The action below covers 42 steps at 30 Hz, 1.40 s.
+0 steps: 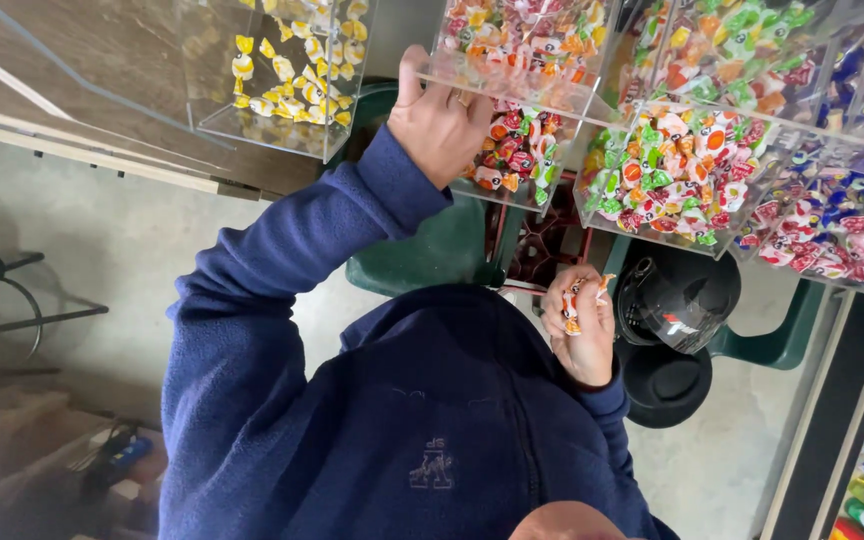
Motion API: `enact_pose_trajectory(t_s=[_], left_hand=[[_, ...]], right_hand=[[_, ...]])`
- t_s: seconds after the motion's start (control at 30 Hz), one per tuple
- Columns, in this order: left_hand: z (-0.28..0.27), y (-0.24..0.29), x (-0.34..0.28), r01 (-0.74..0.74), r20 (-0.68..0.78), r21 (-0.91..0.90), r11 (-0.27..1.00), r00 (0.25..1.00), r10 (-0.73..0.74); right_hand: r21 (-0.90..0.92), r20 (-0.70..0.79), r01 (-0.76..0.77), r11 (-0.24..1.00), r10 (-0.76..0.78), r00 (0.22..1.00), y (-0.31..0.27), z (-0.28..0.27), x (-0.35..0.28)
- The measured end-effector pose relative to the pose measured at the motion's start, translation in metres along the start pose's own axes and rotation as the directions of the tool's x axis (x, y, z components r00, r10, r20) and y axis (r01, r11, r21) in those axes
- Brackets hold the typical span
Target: Selecting and picking various types of wrapped candies from clear acrylic display bins.
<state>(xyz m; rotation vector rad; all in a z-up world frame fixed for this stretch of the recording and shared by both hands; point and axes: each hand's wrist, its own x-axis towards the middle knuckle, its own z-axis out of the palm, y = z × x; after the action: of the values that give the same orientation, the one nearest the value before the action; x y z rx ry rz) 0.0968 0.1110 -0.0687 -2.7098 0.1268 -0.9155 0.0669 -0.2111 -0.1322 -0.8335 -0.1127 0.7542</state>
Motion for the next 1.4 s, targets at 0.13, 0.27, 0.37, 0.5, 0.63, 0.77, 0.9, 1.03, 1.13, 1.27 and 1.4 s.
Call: enact_pose_trajectory(t_s=[0.13,0.27,0.37,0.5,0.63,0.77,0.9,1.03,1.13,1.27,1.4], left_hand=[[-0.026,-0.010,0.000,-0.059,-0.046,-0.086,0.995,0.997,0.055],[-0.055,-0.022,-0.004,-0.037,-0.062,-0.241,0.970,0.998,0.023],[-0.082,-0.025,-0.002,0.057,-0.049,-0.430,0.901,0.995,-0.087],[-0.114,-0.011,0.004,0.102,0.006,-0.610,0.786,0.992,-0.125],[-0.127,0.041,0.023,0.008,0.008,-0.811,0.585,1.000,-0.004],[-0.122,0.128,0.057,-0.125,-0.078,-0.926,0.355,0.986,0.144],[-0.098,0.232,0.098,-0.186,-0.148,-0.963,0.195,0.969,0.197],[-0.069,0.333,0.154,-0.233,-0.202,-0.936,0.264,0.969,0.142],[-0.036,0.403,0.198,-0.295,-0.282,-0.847,0.442,0.955,0.095],[0.004,0.475,0.237,-0.315,-0.353,-0.706,0.634,0.933,0.071],[0.029,0.509,0.242,-0.264,-0.283,-0.630,0.731,0.954,0.100]], right_hand=[[0.004,-0.016,0.014,1.000,-0.014,1.000,-0.004,-0.001,-0.002],[-0.001,-0.022,0.016,1.000,-0.016,1.000,-0.007,0.001,-0.005],[0.005,-0.039,0.013,1.000,-0.013,0.999,-0.009,-0.002,-0.010],[0.020,-0.071,0.042,0.999,-0.040,0.997,-0.007,-0.016,-0.022],[0.018,-0.078,0.095,0.995,-0.094,0.993,-0.017,-0.042,-0.039],[0.027,-0.183,0.101,0.995,-0.095,0.979,-0.052,-0.065,-0.074],[0.015,-0.258,0.177,0.984,-0.167,0.952,-0.078,-0.120,-0.121],[-0.006,-0.330,0.292,0.956,-0.277,0.902,-0.097,-0.175,-0.168],[-0.040,-0.410,0.350,0.936,-0.335,0.848,-0.108,-0.199,-0.192],[-0.092,-0.490,0.380,0.920,-0.374,0.787,-0.116,-0.221,-0.211],[-0.062,-0.495,0.341,0.938,-0.325,0.806,-0.118,-0.231,-0.217]])
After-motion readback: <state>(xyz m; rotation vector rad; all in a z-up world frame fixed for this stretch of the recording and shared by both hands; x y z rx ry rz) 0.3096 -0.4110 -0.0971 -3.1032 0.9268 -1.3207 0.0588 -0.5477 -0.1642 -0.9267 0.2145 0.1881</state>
